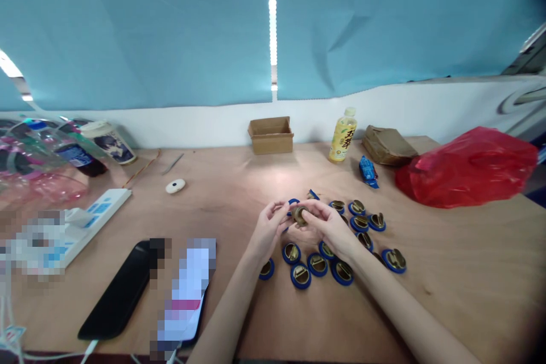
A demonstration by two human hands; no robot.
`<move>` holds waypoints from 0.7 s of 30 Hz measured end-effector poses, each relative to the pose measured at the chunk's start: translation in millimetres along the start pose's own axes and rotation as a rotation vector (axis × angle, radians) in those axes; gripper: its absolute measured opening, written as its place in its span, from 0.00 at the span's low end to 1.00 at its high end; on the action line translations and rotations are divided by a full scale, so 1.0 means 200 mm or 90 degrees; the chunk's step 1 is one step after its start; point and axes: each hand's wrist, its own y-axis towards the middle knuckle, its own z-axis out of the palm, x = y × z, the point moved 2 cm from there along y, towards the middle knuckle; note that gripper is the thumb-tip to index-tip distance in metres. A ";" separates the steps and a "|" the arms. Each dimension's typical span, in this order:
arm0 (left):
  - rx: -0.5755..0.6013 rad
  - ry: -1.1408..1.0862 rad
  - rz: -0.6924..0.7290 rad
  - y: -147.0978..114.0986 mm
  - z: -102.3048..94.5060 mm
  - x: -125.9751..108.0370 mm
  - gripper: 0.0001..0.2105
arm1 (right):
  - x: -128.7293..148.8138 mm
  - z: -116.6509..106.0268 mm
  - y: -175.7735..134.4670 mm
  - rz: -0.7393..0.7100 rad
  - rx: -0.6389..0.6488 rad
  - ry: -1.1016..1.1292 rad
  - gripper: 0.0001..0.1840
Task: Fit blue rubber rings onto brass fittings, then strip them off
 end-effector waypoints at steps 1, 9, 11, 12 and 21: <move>0.003 0.007 -0.006 0.00 0.00 0.01 0.17 | -0.01 0.00 0.00 -0.012 -0.010 -0.018 0.16; 0.026 0.137 0.009 -0.01 0.00 -0.02 0.17 | -0.03 0.01 -0.01 -0.134 -0.080 -0.179 0.12; 0.017 0.148 0.011 -0.02 0.01 -0.02 0.17 | -0.02 0.01 -0.02 -0.177 -0.109 -0.238 0.11; 0.017 0.146 0.009 -0.02 0.02 -0.02 0.17 | -0.02 0.01 -0.02 -0.201 -0.120 -0.267 0.11; 0.107 0.180 0.025 -0.04 0.05 -0.02 0.18 | -0.01 -0.03 -0.02 -0.248 -0.157 -0.332 0.10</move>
